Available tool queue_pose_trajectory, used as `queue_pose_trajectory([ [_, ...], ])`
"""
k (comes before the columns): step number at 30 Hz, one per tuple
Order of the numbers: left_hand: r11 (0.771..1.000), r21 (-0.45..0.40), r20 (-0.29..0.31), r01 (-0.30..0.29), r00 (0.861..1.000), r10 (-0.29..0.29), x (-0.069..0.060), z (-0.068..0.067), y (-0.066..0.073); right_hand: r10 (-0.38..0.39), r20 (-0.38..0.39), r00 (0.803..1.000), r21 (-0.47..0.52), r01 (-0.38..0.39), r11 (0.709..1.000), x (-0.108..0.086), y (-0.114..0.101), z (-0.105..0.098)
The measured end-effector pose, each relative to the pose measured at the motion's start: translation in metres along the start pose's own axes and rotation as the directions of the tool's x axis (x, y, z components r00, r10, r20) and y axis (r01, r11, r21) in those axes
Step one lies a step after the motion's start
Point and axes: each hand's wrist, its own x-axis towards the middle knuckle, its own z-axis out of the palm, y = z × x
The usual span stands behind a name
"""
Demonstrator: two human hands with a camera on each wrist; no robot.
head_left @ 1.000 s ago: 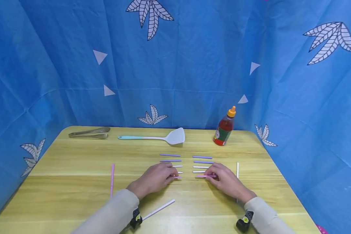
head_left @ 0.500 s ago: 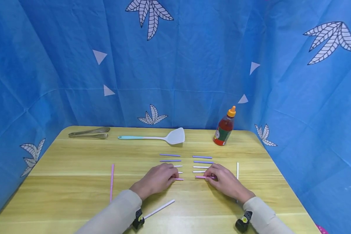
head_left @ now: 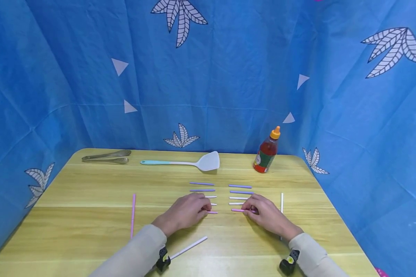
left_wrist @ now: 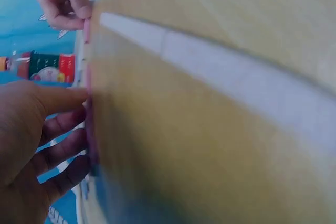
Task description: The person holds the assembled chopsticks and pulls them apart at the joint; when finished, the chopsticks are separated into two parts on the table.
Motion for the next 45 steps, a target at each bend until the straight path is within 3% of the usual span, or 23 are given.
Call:
queue_pose_trajectory([
  [3,0.997,-0.053,-0.007,0.06,0.998,-0.061,-0.008,-0.012,-0.007,-0.011,-0.002,1.0,0.007,0.011,1.0,0.0,-0.001,0.0],
  [7,0.982,-0.097,-0.04,0.163,0.985,-0.168,-0.025,-0.034,-0.028,-0.025,-0.017,1.0,0.008,0.025,1.0,-0.001,-0.001,0.0],
  [16,0.937,-0.051,-0.072,0.345,0.935,-0.348,-0.099,-0.082,-0.095,-0.047,-0.039,0.998,0.007,0.047,0.999,-0.002,0.002,0.001],
  [20,0.906,-0.062,-0.015,0.418,0.908,-0.42,-0.125,-0.085,-0.112,-0.033,-0.033,0.999,0.012,0.033,0.999,-0.002,0.002,0.0],
  [24,0.893,-0.068,0.01,0.444,0.896,-0.445,-0.137,-0.079,-0.115,-0.014,-0.022,1.0,0.014,0.014,1.0,-0.002,0.002,-0.002],
  [34,0.917,-0.065,-0.034,0.394,0.917,-0.397,-0.137,-0.069,-0.111,0.005,-0.006,1.0,0.037,-0.005,0.999,-0.002,0.002,0.0],
  [38,0.933,-0.084,-0.041,0.349,0.935,-0.353,-0.133,-0.065,-0.113,0.0,-0.011,1.0,0.027,0.001,1.0,-0.002,0.003,0.001],
  [42,0.949,-0.118,-0.027,0.293,0.954,-0.298,-0.134,-0.066,-0.119,-0.006,-0.016,1.0,0.025,0.006,1.0,-0.002,0.003,0.002],
  [45,0.945,-0.142,0.005,0.296,0.954,-0.298,-0.14,-0.072,-0.125,-0.008,-0.018,1.0,0.032,0.009,0.999,-0.002,0.003,0.002],
])
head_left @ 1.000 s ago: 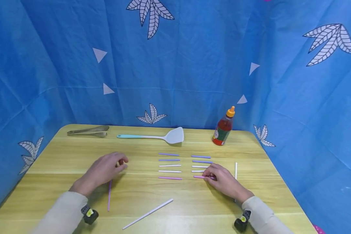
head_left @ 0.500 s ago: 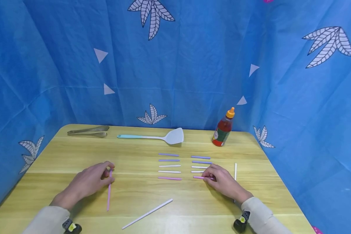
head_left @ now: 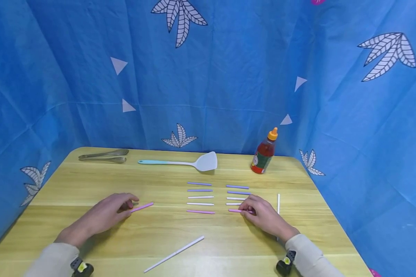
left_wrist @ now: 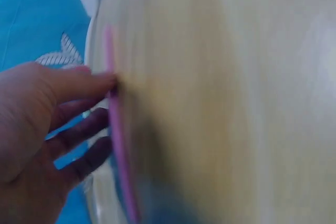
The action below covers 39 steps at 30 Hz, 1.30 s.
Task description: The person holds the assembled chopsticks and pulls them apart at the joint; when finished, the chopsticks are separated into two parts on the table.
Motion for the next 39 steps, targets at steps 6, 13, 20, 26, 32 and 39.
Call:
queue_pose_trajectory([
  [6,0.997,-0.036,0.061,0.075,0.995,-0.073,-0.013,-0.01,-0.012,0.016,0.002,1.0,0.009,-0.016,1.0,0.0,-0.002,0.0],
  [13,0.999,-0.003,0.025,0.053,0.998,-0.053,-0.018,-0.009,-0.015,0.021,0.001,1.0,0.016,-0.021,1.0,0.0,-0.002,0.0],
  [20,0.999,0.033,-0.01,0.007,1.0,-0.007,-0.012,-0.008,-0.004,0.015,-0.036,0.999,0.005,-0.015,1.0,0.0,-0.004,-0.002],
  [26,0.998,0.029,-0.003,-0.057,0.998,0.057,0.0,-0.004,0.019,-0.034,-0.107,0.994,-0.015,0.033,0.999,0.006,-0.013,-0.01],
  [32,0.996,-0.003,0.032,-0.089,0.996,0.089,0.014,0.006,0.051,-0.091,-0.11,0.99,0.0,0.092,0.996,0.019,-0.029,-0.011],
  [39,0.978,-0.035,0.058,-0.207,0.976,0.208,0.032,0.023,0.091,-0.125,-0.046,0.991,0.076,0.129,0.989,0.031,-0.052,-0.003],
])
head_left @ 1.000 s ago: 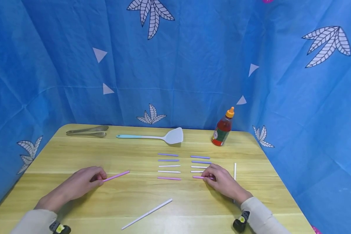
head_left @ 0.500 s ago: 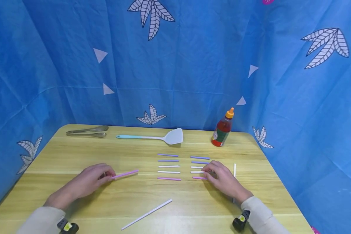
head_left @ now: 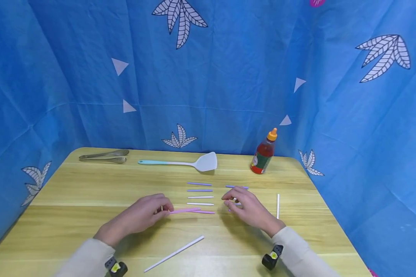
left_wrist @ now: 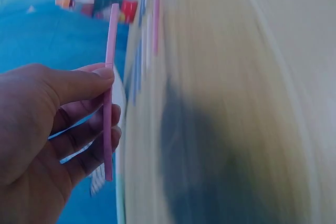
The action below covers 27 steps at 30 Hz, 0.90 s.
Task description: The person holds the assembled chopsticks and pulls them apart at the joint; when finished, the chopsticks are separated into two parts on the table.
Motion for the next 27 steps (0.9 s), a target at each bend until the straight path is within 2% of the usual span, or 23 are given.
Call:
queue_pose_trajectory([
  [7,0.992,0.005,0.01,-0.129,0.992,0.128,0.023,0.011,0.034,-0.062,0.074,0.995,0.086,0.056,0.995,0.008,-0.019,0.012],
  [13,0.968,0.07,-0.046,-0.241,0.969,0.245,0.037,0.026,0.05,-0.071,0.134,0.988,0.07,0.062,0.996,0.009,-0.03,0.021],
  [18,0.958,0.138,-0.083,-0.252,0.961,0.264,0.041,0.036,0.055,-0.076,0.148,0.986,0.047,0.07,0.996,0.006,-0.029,0.026],
  [21,0.956,0.16,-0.087,-0.245,0.962,0.26,0.043,0.04,0.056,-0.063,0.156,0.986,0.045,0.056,0.997,0.004,-0.027,0.027],
  [27,0.96,0.191,-0.081,-0.203,0.972,0.221,0.045,0.045,0.057,-0.04,0.164,0.986,0.045,0.034,0.998,0.0,-0.024,0.026],
])
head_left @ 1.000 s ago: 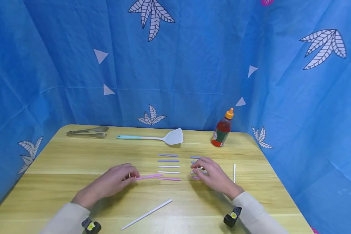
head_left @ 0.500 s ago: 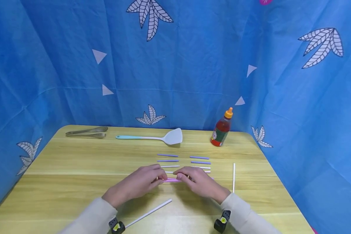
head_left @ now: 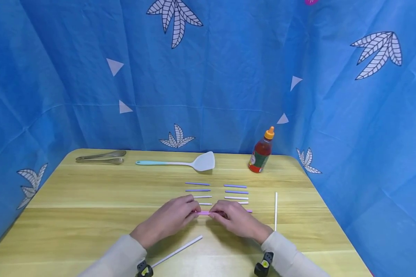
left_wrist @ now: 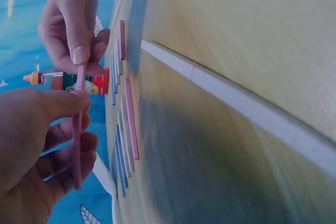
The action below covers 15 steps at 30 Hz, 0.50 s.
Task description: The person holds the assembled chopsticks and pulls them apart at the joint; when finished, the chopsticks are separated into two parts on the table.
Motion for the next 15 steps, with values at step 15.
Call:
queue_pose_trajectory([
  [15,1.0,0.021,-0.042,-0.006,0.999,0.007,0.0025,0.0103,-0.0002,-0.056,-0.066,0.996,-0.074,0.051,0.996,-0.0077,0.0074,-0.0083],
])
